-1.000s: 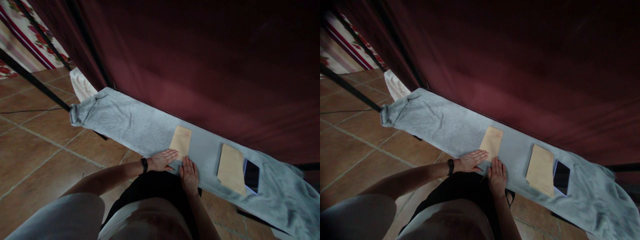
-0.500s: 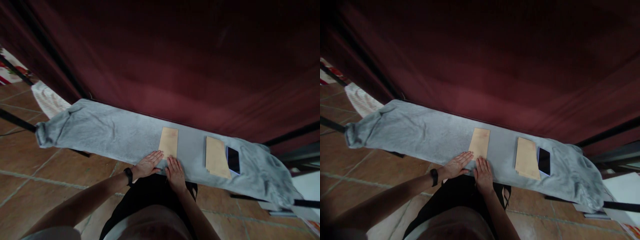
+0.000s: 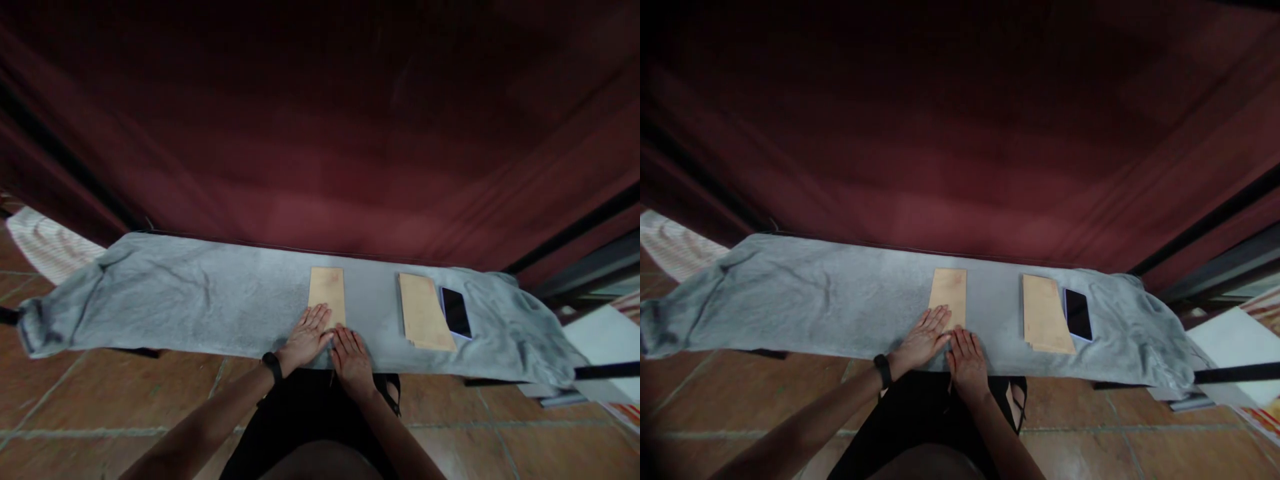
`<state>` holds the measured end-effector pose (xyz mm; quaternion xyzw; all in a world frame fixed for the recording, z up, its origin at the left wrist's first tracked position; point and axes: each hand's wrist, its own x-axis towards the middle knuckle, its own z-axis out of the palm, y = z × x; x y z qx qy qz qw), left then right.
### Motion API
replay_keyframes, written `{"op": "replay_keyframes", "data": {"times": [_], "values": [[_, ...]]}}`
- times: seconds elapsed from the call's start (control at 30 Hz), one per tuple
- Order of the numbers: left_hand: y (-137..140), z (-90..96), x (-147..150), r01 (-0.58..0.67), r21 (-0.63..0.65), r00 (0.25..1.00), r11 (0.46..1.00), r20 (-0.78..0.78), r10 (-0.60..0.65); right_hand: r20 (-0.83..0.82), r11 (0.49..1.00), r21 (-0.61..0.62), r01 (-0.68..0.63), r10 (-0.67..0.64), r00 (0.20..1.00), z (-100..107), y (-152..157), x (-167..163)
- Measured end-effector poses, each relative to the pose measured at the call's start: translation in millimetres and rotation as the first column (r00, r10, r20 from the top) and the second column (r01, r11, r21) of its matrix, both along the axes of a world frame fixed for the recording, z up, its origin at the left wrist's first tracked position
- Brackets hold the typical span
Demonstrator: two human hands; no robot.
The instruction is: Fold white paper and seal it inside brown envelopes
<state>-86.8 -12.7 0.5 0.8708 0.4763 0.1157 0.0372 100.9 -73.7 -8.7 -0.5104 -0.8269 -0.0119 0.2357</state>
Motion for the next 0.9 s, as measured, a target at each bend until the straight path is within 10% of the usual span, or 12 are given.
{"op": "replay_keyframes", "data": {"times": [0.43, 0.9], "values": [[114, 6.4, 42, -0.202, -0.116, 0.979, 0.973, -0.047, 0.197, -0.026, 1.0, -0.019, 0.013, -0.013, 1.0, 10, -1, -5], [101, 4.4, 36, -0.15, -0.117, 0.987, 0.982, -0.07, 0.143, -0.065, 0.999, -0.004, 0.036, -0.036, 0.997, 7, -1, -8]]}}
